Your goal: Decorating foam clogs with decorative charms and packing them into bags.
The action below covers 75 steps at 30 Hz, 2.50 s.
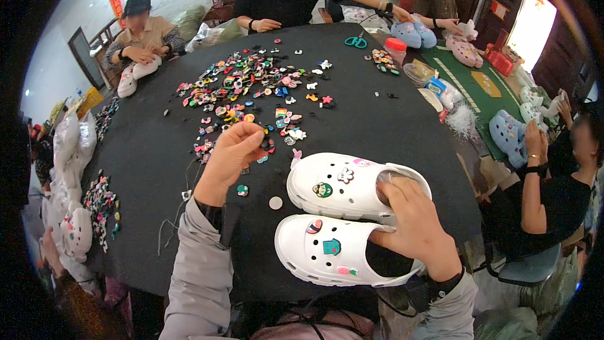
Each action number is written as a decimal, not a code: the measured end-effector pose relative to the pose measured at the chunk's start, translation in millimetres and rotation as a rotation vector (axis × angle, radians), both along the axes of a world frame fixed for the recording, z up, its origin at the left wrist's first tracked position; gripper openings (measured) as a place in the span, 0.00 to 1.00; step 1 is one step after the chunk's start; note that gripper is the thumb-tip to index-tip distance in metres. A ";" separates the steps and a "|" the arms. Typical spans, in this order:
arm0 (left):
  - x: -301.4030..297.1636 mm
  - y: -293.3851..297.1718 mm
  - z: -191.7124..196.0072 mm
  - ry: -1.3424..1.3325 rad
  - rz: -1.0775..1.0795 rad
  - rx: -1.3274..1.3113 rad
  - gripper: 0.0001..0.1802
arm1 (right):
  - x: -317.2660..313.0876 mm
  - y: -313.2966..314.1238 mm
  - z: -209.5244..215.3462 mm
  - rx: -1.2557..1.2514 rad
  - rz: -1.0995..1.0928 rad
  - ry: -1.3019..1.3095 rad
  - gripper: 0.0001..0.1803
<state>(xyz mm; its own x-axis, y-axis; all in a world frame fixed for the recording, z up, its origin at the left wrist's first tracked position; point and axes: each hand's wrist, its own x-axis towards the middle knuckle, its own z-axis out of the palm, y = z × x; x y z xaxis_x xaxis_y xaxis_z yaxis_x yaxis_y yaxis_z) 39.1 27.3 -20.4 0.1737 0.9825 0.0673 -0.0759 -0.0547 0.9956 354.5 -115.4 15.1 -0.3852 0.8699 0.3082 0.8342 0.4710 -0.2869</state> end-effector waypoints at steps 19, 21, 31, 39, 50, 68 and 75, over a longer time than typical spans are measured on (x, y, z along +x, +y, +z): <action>31.6 -16.4 -0.9 -0.147 -0.299 -0.112 0.11 | 1.1 -4.8 -3.4 0.054 -0.017 0.003 0.41; 30.7 -13.4 0.2 -0.186 -0.201 -0.116 0.11 | 1.3 -4.5 -2.7 0.042 -0.024 0.013 0.41; -21.3 10.1 -36.5 0.791 0.142 0.247 0.05 | -3.3 -5.1 -2.2 0.032 -0.025 -0.019 0.41; -36.4 10.3 -15.6 -0.420 -0.269 -0.323 0.15 | -2.6 -6.5 -4.9 0.009 -0.042 -0.010 0.42; -19.9 -0.3 6.4 -0.961 -0.505 -0.275 0.14 | -0.2 -5.1 -6.7 0.019 -0.040 -0.011 0.43; -6.1 -10.6 15.4 -1.125 -0.578 -0.341 0.14 | -1.2 -7.4 -5.9 0.045 -0.048 -0.005 0.43; -5.7 -8.5 12.6 -1.042 -0.522 -0.321 0.15 | -3.2 -5.8 -3.8 0.072 -0.024 0.000 0.43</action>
<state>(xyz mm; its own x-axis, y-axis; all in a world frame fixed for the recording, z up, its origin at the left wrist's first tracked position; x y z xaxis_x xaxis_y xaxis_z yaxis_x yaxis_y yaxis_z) 33.4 18.8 -7.8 0.5621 0.8078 0.1774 -0.7895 0.4601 0.4062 351.3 -121.2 11.3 -0.3643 0.8543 0.3708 0.8454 0.4703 -0.2530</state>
